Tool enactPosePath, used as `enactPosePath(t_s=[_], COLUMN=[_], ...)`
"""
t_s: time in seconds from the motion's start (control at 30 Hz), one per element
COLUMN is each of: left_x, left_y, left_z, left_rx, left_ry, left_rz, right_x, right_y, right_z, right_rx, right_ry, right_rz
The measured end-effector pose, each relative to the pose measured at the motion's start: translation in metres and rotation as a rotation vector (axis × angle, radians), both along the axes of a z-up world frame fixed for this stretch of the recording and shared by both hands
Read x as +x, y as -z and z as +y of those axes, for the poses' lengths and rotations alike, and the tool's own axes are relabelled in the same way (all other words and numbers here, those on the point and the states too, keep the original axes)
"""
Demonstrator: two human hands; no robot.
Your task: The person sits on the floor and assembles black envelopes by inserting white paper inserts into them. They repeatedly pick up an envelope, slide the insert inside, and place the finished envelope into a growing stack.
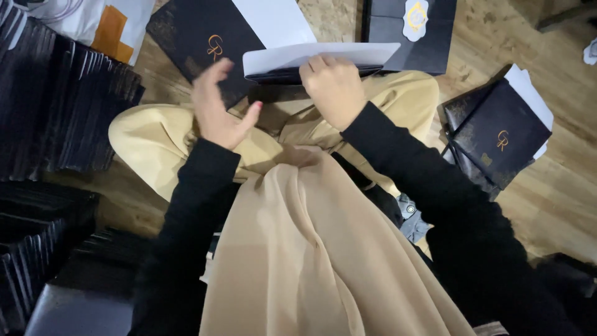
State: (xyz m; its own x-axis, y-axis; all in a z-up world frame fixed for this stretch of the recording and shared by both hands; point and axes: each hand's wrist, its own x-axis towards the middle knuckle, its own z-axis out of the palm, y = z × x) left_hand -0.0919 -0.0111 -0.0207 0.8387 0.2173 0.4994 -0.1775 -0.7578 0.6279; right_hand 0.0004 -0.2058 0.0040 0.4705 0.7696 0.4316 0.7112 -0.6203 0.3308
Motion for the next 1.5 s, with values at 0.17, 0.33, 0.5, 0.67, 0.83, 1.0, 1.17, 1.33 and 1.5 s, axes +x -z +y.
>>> enactPosePath(t_s=[0.17,0.33,0.5,0.67,0.83,1.0,1.17,1.33,1.5], left_x=[0.012,0.020,0.020,0.014,0.022,0.025,0.042,0.059,0.070], left_y=[0.041,0.026,0.057,0.060,0.081,0.090,0.015,-0.055,-0.059], left_z=[-0.014,-0.016,-0.014,-0.011,-0.011,-0.005,-0.002,-0.045,-0.050], left_rx=[-0.467,-0.509,-0.609,-0.667,-0.561,-0.601,-0.724,-0.782,-0.767], left_ry=[0.246,0.274,0.182,0.265,0.184,0.157,0.119,0.477,0.696], left_rz=[0.152,0.163,0.284,0.167,0.268,0.150,-0.048,0.049,0.023], right_x=[-0.008,-0.014,-0.005,-0.015,-0.001,-0.003,-0.008,-0.010,-0.013], right_y=[-0.023,-0.018,-0.002,-0.017,0.004,-0.046,0.005,0.031,0.004], right_z=[-0.009,0.003,0.011,0.011,0.003,-0.032,-0.078,-0.125,-0.277], right_rx=[0.006,0.028,-0.003,0.038,-0.006,0.475,1.365,1.651,1.904], right_ry=[-0.028,-0.022,0.012,-0.053,0.049,-0.202,-0.043,0.199,0.606], right_rz=[0.091,0.049,0.047,0.081,0.008,0.216,0.973,1.040,0.759])
